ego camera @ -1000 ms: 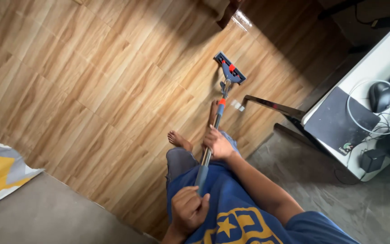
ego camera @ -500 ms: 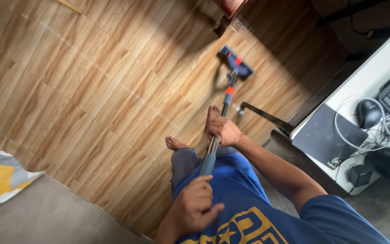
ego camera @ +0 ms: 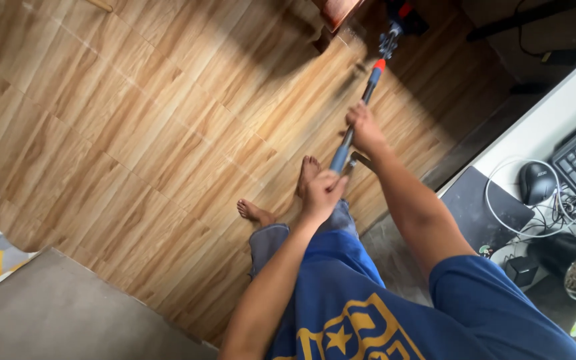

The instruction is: The person sweeps the floor using a broom, moving around furniture and reaching into corners throughout the room.

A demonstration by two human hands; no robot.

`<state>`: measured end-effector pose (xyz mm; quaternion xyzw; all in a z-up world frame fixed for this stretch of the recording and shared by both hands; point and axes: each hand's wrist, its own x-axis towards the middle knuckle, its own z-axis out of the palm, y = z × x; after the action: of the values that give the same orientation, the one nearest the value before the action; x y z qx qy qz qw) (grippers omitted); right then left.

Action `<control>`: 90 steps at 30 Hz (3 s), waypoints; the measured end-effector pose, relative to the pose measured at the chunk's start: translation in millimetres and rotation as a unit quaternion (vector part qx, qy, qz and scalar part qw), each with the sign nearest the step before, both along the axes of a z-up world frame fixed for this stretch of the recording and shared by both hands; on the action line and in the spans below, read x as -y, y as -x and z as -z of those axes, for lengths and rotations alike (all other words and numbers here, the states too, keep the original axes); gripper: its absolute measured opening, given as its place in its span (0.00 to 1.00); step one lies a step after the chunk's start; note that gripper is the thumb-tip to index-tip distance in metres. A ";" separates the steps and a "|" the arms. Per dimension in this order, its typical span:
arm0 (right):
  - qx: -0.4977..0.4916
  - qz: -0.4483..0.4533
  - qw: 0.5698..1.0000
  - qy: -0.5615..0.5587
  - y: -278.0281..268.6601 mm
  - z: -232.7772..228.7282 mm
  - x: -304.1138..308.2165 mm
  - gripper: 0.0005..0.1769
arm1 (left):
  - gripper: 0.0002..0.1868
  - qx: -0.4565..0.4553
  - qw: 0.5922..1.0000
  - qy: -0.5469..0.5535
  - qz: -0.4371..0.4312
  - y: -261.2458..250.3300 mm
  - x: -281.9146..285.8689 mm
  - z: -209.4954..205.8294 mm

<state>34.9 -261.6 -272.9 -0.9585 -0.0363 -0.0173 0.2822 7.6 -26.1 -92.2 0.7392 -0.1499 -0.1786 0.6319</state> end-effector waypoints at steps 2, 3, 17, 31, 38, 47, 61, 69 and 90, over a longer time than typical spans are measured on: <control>0.006 0.013 1.000 0.026 25.9 5.3 -44.8 0.13 | 0.17 -0.037 0.999 -0.028 0.013 15.4 -41.1 -18.7; 0.044 0.022 0.997 0.055 39.2 3.7 -73.7 0.13 | 0.16 -0.101 0.993 -0.061 0.026 27.2 -70.3 -34.0; -0.084 -0.126 0.985 0.081 68.9 -27.1 -129.9 0.12 | 0.17 0.021 0.990 -0.140 -0.005 42.2 -126.0 -75.5; -0.212 -0.039 0.965 0.150 56.5 -2.1 -78.5 0.23 | 0.23 -0.119 0.957 -0.188 0.189 55.8 -98.1 12.5; -0.160 -0.202 0.966 -0.027 111.9 -25.5 -362.7 0.17 | 0.20 -0.227 0.887 -0.367 0.166 83.3 -372.6 -134.7; -0.122 -0.369 0.917 -0.086 163.6 -66.2 -522.9 0.14 | 0.37 -0.089 0.951 -0.267 0.128 119.1 -488.7 -177.5; -0.153 -0.336 0.929 -0.008 50.8 -107.3 -562.8 0.06 | 0.25 -0.276 0.904 -0.317 -0.080 107.4 -530.3 -177.4; -0.111 -0.186 0.975 0.050 -28.0 -41.1 -516.5 0.05 | 0.29 -0.192 0.928 -0.310 -0.072 18.3 -484.7 -85.5; -0.105 0.034 0.983 0.149 -357.3 41.1 -248.5 0.28 | 0.33 -0.167 0.944 -0.276 0.063 -377.5 -215.8 139.1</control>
<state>392.1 -13.1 -314.0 -0.9870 0.0242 0.0792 0.1375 385.0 189.7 -231.3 0.8332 -0.0331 -0.3739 0.4060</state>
